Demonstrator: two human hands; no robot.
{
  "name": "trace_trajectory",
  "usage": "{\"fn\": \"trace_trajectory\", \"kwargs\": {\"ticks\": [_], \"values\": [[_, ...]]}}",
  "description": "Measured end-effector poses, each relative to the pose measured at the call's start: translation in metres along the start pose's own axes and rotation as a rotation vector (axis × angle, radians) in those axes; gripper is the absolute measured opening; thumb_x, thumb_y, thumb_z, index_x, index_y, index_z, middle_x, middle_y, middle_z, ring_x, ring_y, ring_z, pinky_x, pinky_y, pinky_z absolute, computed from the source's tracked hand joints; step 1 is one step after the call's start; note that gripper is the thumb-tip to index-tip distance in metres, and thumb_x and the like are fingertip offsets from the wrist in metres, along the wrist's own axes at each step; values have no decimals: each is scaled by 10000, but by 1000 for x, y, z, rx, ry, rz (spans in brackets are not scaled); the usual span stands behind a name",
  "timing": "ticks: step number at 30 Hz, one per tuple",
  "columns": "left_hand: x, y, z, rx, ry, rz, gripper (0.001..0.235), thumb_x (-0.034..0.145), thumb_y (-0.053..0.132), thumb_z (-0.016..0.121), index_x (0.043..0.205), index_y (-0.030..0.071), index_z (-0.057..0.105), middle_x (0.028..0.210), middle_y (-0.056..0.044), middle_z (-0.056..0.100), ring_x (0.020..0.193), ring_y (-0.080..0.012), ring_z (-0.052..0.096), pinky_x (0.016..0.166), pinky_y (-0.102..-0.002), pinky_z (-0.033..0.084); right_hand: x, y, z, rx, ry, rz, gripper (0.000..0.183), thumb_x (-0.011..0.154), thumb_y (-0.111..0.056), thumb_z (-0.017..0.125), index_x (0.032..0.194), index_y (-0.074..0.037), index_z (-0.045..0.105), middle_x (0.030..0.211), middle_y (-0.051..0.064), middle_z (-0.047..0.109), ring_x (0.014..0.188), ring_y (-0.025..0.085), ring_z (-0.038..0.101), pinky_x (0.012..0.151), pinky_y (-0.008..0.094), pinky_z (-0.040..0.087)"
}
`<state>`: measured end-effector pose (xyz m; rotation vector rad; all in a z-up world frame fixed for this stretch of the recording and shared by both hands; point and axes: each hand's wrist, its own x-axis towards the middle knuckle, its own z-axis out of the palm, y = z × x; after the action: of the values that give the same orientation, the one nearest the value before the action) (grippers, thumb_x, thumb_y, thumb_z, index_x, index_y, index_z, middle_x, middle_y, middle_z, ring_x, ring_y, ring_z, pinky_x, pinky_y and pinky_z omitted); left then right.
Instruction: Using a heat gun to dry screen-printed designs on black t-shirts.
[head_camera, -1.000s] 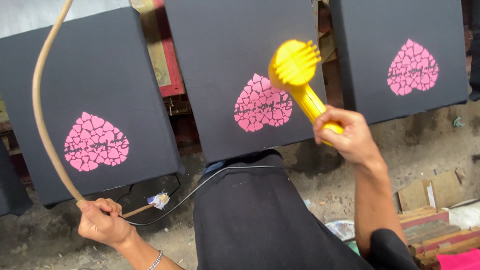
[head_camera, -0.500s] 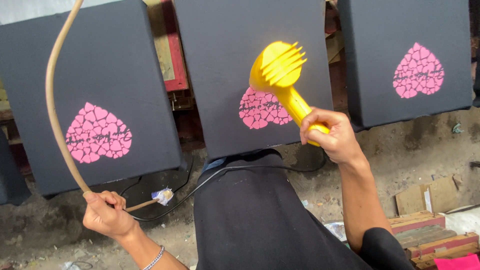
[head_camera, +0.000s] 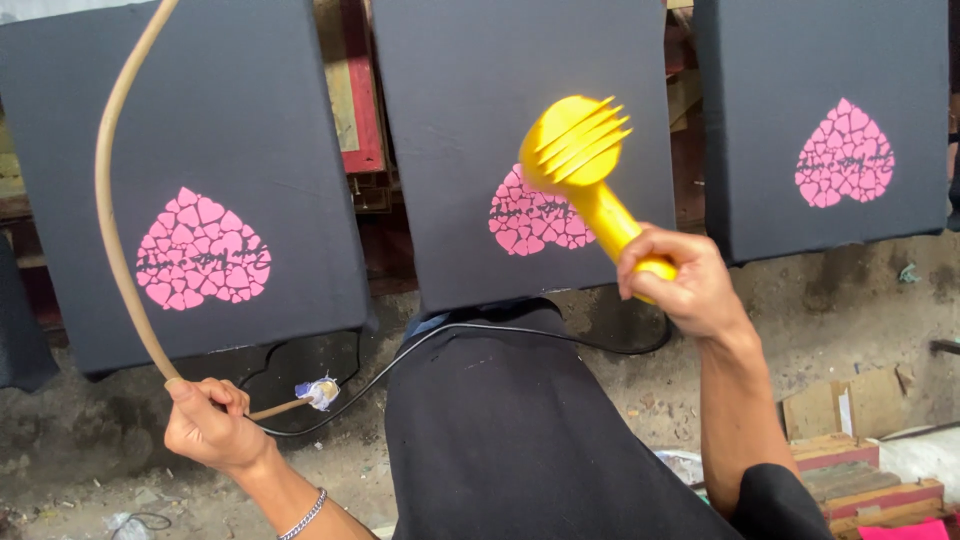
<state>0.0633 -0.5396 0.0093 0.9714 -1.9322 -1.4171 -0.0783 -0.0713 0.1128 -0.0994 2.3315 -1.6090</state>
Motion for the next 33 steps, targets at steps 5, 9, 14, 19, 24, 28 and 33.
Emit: {"fn": "trace_trajectory", "kwargs": {"ticks": [5, 9, 14, 19, 24, 28, 33], "values": [[2, 1, 4, 13, -18, 1, 636, 1200, 415, 495, 668, 71, 442, 569, -44, 370, 532, -154, 405, 511, -272, 332, 4, -3, 17, 74, -64, -82, 192, 747, 27, 553, 756, -123, 673, 674, -1, 664, 751, 123, 575, 740, 307, 464], [7, -9, 2, -55, -31, 19, 608, 1212, 396, 492, 692, 83, 454, 569, -43, 374, 511, -141, 386, 483, -273, 308, -2, 4, 7, 54, -33, -68, 174, 736, 6, 563, 756, -119, 682, 688, -2, 675, 746, 117, 583, 734, 301, 477], [8, -9, 3, -28, -22, -1, 630, 1206, 440, 509, 698, 71, 463, 571, -46, 372, 522, -153, 398, 507, -274, 336, -16, 19, -17, 20, 118, 41, 127, 788, 2, 615, 788, -106, 681, 718, 23, 668, 686, 110, 610, 743, 273, 498], [11, -5, 9, -22, -31, 5, 638, 1197, 469, 508, 699, 72, 454, 563, -44, 356, 512, -152, 388, 498, -275, 330, -31, 22, -27, 32, 235, 107, 138, 777, 25, 573, 797, -80, 661, 700, 45, 657, 687, 126, 596, 725, 287, 512], [12, -2, 13, -44, -36, 13, 642, 1204, 444, 512, 687, 68, 455, 581, -48, 383, 528, -159, 411, 511, -271, 342, -36, 22, -20, 50, 211, 98, 118, 778, -6, 594, 787, -98, 668, 689, 32, 673, 675, 123, 612, 770, 304, 510], [10, -2, 12, -39, -56, 34, 647, 1216, 419, 488, 676, 65, 446, 571, -48, 376, 522, -159, 408, 518, -271, 353, -22, 19, -3, 86, 117, 23, 110, 810, -4, 621, 813, -103, 668, 710, 37, 692, 663, 124, 651, 762, 291, 546], [5, -6, 6, -14, -45, 36, 652, 1215, 427, 483, 675, 62, 457, 576, -48, 384, 523, -162, 417, 514, -277, 353, 1, -2, 20, 99, -50, -107, 184, 737, 37, 539, 746, -107, 653, 694, 2, 665, 758, 131, 556, 748, 310, 440]]}}
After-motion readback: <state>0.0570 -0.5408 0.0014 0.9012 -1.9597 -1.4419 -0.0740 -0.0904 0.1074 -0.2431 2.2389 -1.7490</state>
